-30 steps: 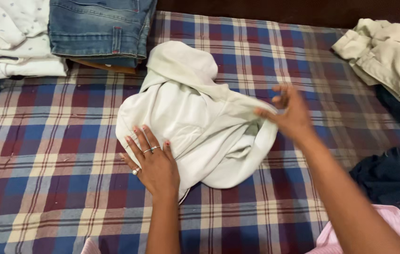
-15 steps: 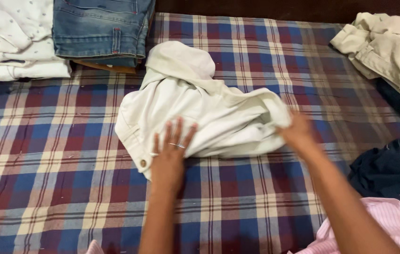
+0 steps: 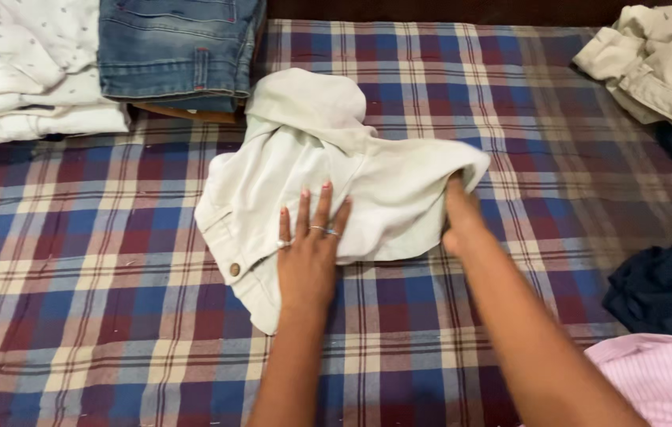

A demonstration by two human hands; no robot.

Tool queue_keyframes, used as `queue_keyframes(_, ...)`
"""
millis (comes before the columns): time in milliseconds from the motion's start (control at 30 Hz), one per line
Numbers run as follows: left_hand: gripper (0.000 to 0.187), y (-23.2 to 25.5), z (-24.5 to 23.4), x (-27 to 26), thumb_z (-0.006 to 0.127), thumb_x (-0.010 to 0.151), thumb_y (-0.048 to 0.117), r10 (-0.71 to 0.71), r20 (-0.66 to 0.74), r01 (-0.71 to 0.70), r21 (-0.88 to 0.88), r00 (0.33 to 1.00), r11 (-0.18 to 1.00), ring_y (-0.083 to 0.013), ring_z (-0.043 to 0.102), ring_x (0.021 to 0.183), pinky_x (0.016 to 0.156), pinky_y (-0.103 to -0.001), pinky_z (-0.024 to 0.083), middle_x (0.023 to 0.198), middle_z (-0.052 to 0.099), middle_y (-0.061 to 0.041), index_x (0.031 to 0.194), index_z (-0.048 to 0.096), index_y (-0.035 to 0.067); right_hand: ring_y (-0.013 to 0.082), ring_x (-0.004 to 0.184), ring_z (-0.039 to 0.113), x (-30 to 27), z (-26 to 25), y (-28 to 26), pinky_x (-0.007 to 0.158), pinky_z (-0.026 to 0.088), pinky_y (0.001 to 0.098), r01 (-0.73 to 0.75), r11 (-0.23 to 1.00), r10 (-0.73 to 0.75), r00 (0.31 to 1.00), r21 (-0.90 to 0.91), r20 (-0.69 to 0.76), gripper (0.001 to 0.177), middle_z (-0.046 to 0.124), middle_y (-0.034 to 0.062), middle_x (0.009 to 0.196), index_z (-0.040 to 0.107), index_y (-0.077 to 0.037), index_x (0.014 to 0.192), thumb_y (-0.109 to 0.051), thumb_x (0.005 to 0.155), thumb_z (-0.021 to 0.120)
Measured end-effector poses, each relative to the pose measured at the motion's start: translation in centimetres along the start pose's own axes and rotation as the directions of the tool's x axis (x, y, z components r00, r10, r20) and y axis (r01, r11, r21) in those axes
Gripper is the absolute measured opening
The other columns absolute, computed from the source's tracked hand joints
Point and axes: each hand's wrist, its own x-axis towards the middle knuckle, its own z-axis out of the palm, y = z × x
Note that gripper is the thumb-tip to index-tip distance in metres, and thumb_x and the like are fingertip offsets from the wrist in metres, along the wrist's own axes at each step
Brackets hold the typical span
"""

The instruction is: The person folds a pair of blue jeans and then spreads out and buttons a pair of white pants on a bed.

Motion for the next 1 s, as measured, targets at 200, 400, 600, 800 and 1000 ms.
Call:
queue_keyframes(200, 0.054, -5.3, -1.1, -0.4, 0.055, 0.093, 0.005, 0.097, -0.190, -0.110, -0.060, 0.977, 0.992, -0.0326, 0.036, 0.152, 0.125, -0.048, 0.029, 0.162, 0.043, 0.001, 0.141, 0.059, 0.028, 0.0325, 0.088, 0.072, -3.2, -6.1, -8.7, 0.076, 0.054, 0.0447, 0.476, -0.131, -0.785, 0.485, -0.869, 0.384, 0.046, 0.076, 0.0138, 0.097, 0.067, -0.010, 0.109, -0.044, 0.088, 0.088)
queue_keyframes(400, 0.066, -5.5, -2.5, 0.2, 0.059, 0.090, 0.001, 0.042, -0.062, -0.049, -0.103, 0.997, 0.994, -0.0261, 0.038, 0.153, 0.126, -0.050, 0.025, 0.162, 0.046, 0.005, 0.146, 0.058, 0.035, 0.0398, 0.136, 0.041, -0.2, -7.2, -7.4, 0.111, 0.036, 0.0587, 0.628, -0.175, -0.645, 0.508, -0.758, 0.570, 0.104, 0.047, 0.0234, 0.142, 0.051, -0.011, 0.149, -0.055, 0.063, 0.090)
queue_keyframes(600, 0.097, 1.7, -2.6, 1.1, 0.081, 0.071, 0.029, 0.069, -0.008, -0.069, -0.260, 0.998, 0.963, -0.0345, 0.016, 0.154, 0.122, -0.066, 0.004, 0.164, 0.023, -0.017, 0.154, 0.033, 0.032, 0.0443, 0.144, 0.020, 6.8, -10.9, 5.1, 0.110, 0.020, 0.0694, 0.282, 0.347, -0.682, 0.731, -0.894, -0.034, 0.125, 0.022, 0.0259, 0.157, 0.020, 0.003, 0.159, -0.079, 0.078, 0.069)
queue_keyframes(800, 0.114, 4.8, -0.4, 2.2, 0.081, 0.074, 0.025, 0.007, 0.104, -0.044, 0.353, 0.995, 0.935, -0.0370, 0.003, 0.153, 0.118, -0.062, 0.001, 0.169, 0.005, -0.010, 0.163, 0.011, 0.037, 0.0495, 0.147, 0.004, 6.4, -8.4, 9.2, 0.111, 0.011, 0.0687, 0.246, 0.130, -0.689, 0.719, -0.961, 0.091, 0.095, 0.012, 0.0284, 0.162, 0.022, -0.010, 0.161, -0.065, 0.098, 0.066)
queue_keyframes(1000, 0.045, 0.5, 3.7, 2.6, 0.068, 0.092, 0.015, 0.068, -0.149, -0.080, -0.074, 0.986, 0.994, -0.0286, 0.023, 0.157, 0.125, -0.065, 0.015, 0.168, 0.032, 0.004, 0.135, 0.063, 0.025, 0.0370, 0.146, 0.038, -1.8, -0.6, 2.3, 0.114, 0.042, 0.0452, 0.462, 0.873, -0.487, 0.804, 0.157, 0.342, 0.098, 0.033, 0.0225, 0.162, 0.021, -0.018, 0.160, -0.039, 0.083, 0.077)
